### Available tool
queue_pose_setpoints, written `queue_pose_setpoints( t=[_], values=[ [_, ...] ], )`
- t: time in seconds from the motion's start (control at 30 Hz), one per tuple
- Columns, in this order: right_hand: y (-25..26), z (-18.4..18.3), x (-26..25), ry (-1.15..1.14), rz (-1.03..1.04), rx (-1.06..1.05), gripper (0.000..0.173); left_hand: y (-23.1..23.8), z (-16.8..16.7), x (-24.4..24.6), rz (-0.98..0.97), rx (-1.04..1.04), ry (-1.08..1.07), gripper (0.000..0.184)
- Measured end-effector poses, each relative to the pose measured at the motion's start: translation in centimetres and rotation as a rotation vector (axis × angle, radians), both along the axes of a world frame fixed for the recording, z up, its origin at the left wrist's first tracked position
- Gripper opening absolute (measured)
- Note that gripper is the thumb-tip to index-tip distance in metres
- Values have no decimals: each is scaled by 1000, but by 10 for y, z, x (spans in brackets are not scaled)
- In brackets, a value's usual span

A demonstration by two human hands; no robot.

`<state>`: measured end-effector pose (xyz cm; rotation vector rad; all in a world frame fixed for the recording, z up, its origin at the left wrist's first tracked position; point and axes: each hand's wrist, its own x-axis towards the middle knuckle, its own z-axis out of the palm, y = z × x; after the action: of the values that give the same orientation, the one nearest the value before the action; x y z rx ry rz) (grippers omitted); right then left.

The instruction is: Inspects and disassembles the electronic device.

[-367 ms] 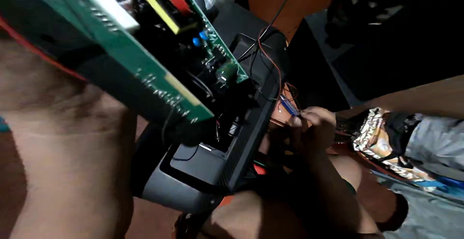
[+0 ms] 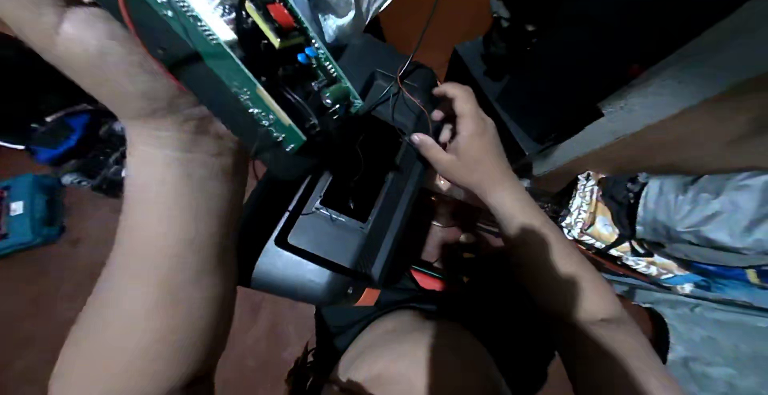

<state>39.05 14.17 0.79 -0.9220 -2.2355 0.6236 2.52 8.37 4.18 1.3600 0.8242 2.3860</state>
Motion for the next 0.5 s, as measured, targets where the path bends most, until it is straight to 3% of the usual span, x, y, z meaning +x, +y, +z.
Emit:
queue_pose_setpoints(
  t=[0.1,0.2,0.33,0.5],
  values=[
    [13,16,-23,-225,40,-96,76,6,11,10,-49,11,-20,40],
    [22,30,-27,-279,36,-104,57,12,18,21,-203,45,-90,46],
    [34,51,-7,-89,-34,-84,37,12,24,28,-328,13,-127,53],
    [34,88,6,299,1,-440,32,11,29,33,-424,40,-66,55]
  ],
)
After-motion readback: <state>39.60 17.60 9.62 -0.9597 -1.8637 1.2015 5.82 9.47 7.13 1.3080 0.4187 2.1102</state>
